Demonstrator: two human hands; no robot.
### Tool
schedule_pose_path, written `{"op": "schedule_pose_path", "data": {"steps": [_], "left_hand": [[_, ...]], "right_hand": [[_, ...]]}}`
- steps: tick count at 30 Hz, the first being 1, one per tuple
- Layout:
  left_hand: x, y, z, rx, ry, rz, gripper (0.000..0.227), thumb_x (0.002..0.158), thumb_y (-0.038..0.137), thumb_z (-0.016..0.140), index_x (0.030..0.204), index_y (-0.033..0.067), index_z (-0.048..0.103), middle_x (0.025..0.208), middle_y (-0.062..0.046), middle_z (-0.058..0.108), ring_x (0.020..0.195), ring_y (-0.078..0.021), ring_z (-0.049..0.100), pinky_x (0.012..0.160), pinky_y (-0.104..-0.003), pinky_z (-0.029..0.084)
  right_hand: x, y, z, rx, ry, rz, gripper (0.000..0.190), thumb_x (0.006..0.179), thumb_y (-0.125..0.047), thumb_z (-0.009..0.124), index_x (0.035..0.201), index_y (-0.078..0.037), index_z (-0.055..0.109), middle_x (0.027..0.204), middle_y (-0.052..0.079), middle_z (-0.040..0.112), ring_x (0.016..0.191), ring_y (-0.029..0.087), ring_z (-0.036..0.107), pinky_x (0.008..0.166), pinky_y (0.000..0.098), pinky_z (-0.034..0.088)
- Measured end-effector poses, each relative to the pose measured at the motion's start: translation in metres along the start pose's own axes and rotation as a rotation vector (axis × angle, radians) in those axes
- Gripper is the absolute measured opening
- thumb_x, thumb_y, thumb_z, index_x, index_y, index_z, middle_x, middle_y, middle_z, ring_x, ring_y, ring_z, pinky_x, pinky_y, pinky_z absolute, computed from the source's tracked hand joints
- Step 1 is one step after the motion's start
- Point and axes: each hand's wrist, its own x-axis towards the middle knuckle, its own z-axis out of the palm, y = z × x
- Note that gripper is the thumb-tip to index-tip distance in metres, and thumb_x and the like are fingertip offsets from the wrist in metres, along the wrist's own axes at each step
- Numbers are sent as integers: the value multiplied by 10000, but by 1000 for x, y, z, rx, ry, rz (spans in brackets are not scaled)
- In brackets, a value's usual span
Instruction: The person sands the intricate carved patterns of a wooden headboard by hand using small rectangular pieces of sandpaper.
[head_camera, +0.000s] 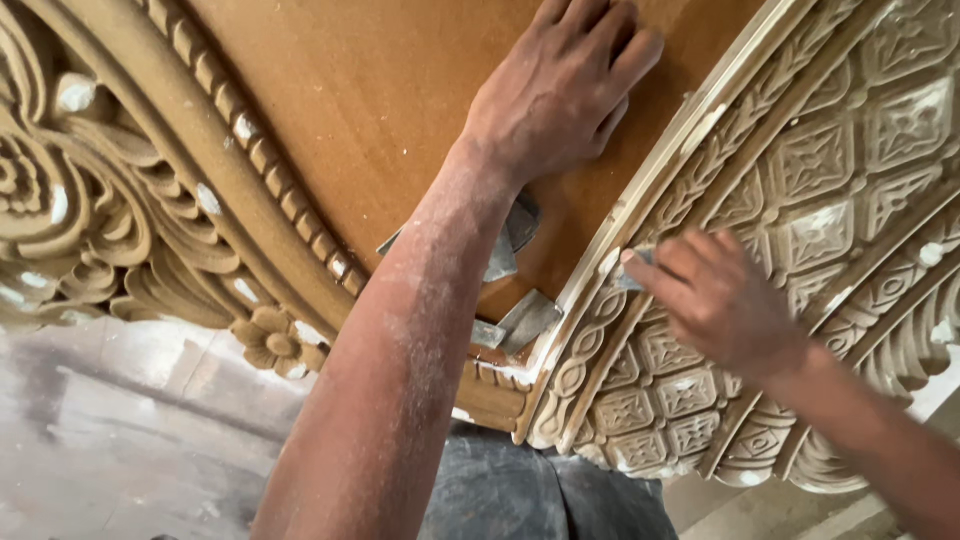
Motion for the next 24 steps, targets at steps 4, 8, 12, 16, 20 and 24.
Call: {"op": "schedule_pose_path", "data": {"steps": [4,8,12,16,20,24], "left_hand": [[-2,3,-2,-43,-12,-23,495,858,174,760,1282,91,518,1209,-125,588,1182,-314,565,1034,-484,473],[-3,4,7,-40,47,-32,445,966,152,740,1339,91,505,1249,-127,576,1180,-296,571,1022,-458,491],[-3,2,2,-30,91,-8,429,943,160,725,1311,96,514,1238,-127,580,1149,-299,591,966,-450,506],[-1,2,-3,-47,43,-12,373,969,152,713,1284,95,522,1190,-109,597,1165,-296,598,999,-454,502],[-3,3,-5,-72,50,-12,375,970,157,724,1283,102,525,1183,-102,609,1152,-294,597,988,-454,496],[-2,1,-2,-29,66,-8,409,950,145,715,1304,91,518,1201,-106,604,1161,-285,590,996,-449,498]], "right_hand": [[19,25,-19,-240,-116,-131,300,882,92,672,1118,-61,777,912,121,737,766,207,635,629,355,506],[15,-3,-7,-327,-26,62,332,866,90,683,1150,-62,762,898,130,696,751,219,602,615,352,491],[13,-37,7,-35,263,124,325,959,175,645,1236,11,689,858,69,553,816,212,553,678,361,486],[15,-18,8,-135,349,91,378,882,206,624,1207,19,661,825,86,489,734,215,520,633,355,458],[9,-38,33,-189,412,286,334,916,174,690,1215,39,754,797,69,494,699,185,498,577,275,453],[2,-59,35,9,395,502,316,926,133,673,1233,78,725,874,80,522,757,159,538,610,289,471]]}}
